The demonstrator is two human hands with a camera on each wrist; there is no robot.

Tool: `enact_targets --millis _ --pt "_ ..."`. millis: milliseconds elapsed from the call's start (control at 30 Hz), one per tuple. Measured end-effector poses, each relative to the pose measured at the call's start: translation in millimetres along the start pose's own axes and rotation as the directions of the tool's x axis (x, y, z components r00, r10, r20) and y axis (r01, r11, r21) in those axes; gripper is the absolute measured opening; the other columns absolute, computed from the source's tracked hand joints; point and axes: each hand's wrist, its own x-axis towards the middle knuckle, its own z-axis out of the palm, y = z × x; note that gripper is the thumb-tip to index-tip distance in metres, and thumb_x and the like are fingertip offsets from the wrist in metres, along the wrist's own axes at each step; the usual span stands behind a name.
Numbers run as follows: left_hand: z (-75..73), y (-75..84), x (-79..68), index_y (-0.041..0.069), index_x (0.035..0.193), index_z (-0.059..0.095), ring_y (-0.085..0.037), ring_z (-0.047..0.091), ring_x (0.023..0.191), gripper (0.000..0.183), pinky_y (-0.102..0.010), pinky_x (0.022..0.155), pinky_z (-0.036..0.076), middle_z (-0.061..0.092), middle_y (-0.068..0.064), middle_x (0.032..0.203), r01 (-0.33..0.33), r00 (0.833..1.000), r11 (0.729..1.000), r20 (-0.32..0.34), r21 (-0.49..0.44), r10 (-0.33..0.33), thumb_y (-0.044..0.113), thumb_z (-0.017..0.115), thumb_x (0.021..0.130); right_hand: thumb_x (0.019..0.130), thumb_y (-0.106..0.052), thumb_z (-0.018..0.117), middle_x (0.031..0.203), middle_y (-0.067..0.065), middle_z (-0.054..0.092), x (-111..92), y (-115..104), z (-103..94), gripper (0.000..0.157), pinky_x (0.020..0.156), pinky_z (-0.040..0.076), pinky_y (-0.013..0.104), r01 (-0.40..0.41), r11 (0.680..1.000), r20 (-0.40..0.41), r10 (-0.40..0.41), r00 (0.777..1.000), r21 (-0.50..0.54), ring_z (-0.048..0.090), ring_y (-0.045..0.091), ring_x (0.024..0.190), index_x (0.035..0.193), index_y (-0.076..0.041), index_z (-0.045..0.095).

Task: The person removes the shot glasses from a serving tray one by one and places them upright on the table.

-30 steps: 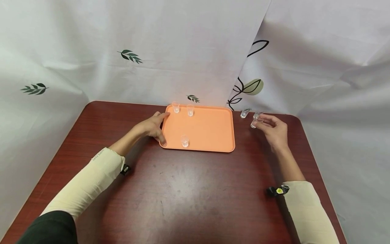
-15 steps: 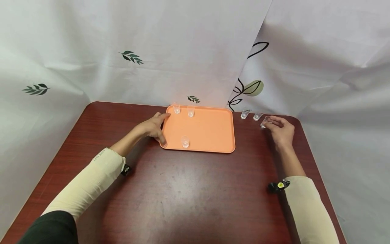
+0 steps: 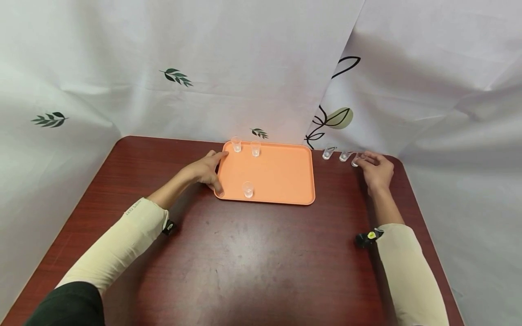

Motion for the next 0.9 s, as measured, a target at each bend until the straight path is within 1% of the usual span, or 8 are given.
enact_targets --millis 100,200,267,367,533,700,800,900 --pt "2.4 -7.9 9.5 0.014 0.183 0.016 -0.039 0.047 0.140 0.153 -0.036 0.091 0.058 0.030 -0.021 0.166 -0.006 1.000 1.000 -0.007 0.018 0.006 0.006 0.108 0.061 0.091 0.005 0.087 0.084 -0.018 0.077 4.7 -0.6 1.6 0.029 0.073 0.059 0.009 -0.004 1.000 -0.012 0.005 1.000 0.022 0.071 -0.005 0.082 0.112 -0.014 0.079" --pt "2.6 -10.1 11.5 0.015 0.182 0.017 -0.037 0.047 0.139 0.153 -0.037 0.096 0.056 0.031 -0.020 0.165 -0.009 1.000 1.000 -0.014 0.023 0.010 0.008 0.109 0.060 0.090 0.006 0.086 0.084 -0.017 0.077 8.4 -0.6 2.4 0.032 0.072 0.059 0.009 -0.005 0.999 -0.021 0.006 1.000 0.041 0.071 -0.005 0.082 0.118 -0.009 0.078" --pt "1.1 -5.6 5.2 0.015 0.182 0.017 -0.038 0.046 0.141 0.152 -0.040 0.102 0.055 0.031 -0.021 0.165 -0.016 1.000 1.000 -0.009 0.024 0.016 0.009 0.109 0.061 0.090 0.006 0.087 0.084 -0.017 0.078 10.5 -0.1 2.2 0.035 0.072 0.058 0.009 -0.008 0.999 -0.025 0.009 1.000 0.044 0.071 -0.004 0.082 0.121 -0.008 0.077" --pt "0.4 -4.5 3.7 0.015 0.182 0.017 -0.037 0.047 0.141 0.152 -0.040 0.105 0.054 0.032 -0.020 0.165 -0.016 1.000 1.000 -0.011 0.025 0.017 0.009 0.109 0.062 0.090 0.004 0.088 0.084 -0.019 0.077 11.9 0.7 1.0 0.036 0.072 0.058 0.008 -0.015 1.000 -0.026 0.016 1.000 0.027 0.071 -0.005 0.083 0.122 -0.009 0.077" --pt "1.2 -4.1 4.2 0.013 0.182 0.016 -0.037 0.047 0.139 0.151 -0.036 0.093 0.057 0.031 -0.020 0.166 -0.015 1.000 1.000 -0.009 0.021 0.015 0.007 0.108 0.062 0.089 0.003 0.092 0.085 -0.020 0.078 10.5 2.5 -3.9 0.038 0.073 0.059 0.009 -0.038 0.999 -0.023 0.038 0.999 0.021 0.073 -0.006 0.082 0.121 -0.013 0.079" --pt "0.6 -0.3 -0.2 0.015 0.183 0.016 -0.039 0.048 0.140 0.148 -0.035 0.088 0.058 0.031 -0.021 0.165 -0.007 1.000 1.000 -0.003 0.002 0.007 0.003 0.106 0.066 0.089 0.002 0.093 0.085 -0.020 0.079 4.5 3.2 -9.7 0.038 0.074 0.060 0.011 -0.060 0.998 -0.034 0.061 0.998 0.028 0.074 -0.006 0.080 0.119 -0.016 0.079" --pt "2.5 -7.3 8.1 0.015 0.182 0.017 -0.040 0.049 0.137 0.150 -0.034 0.083 0.059 0.031 -0.023 0.163 -0.011 1.000 1.000 -0.006 0.015 0.011 0.007 0.109 0.064 0.088 0.001 0.093 0.085 -0.019 0.080 0.1 2.7 -12.7 0.036 0.073 0.061 0.012 -0.075 0.997 -0.046 0.077 0.996 0.037 0.074 -0.006 0.079 0.117 -0.016 0.080" --pt "1.9 -7.9 9.4 0.016 0.183 0.016 -0.040 0.049 0.136 0.152 -0.035 0.083 0.059 0.030 -0.023 0.163 -0.009 1.000 1.000 -0.004 0.021 0.009 0.009 0.110 0.063 0.087 0.002 0.094 0.088 -0.017 0.080 -5.4 1.5 -15.7 0.036 0.073 0.062 0.013 -0.089 0.994 -0.050 0.092 0.994 0.060 0.074 -0.004 0.077 0.115 -0.017 0.080"
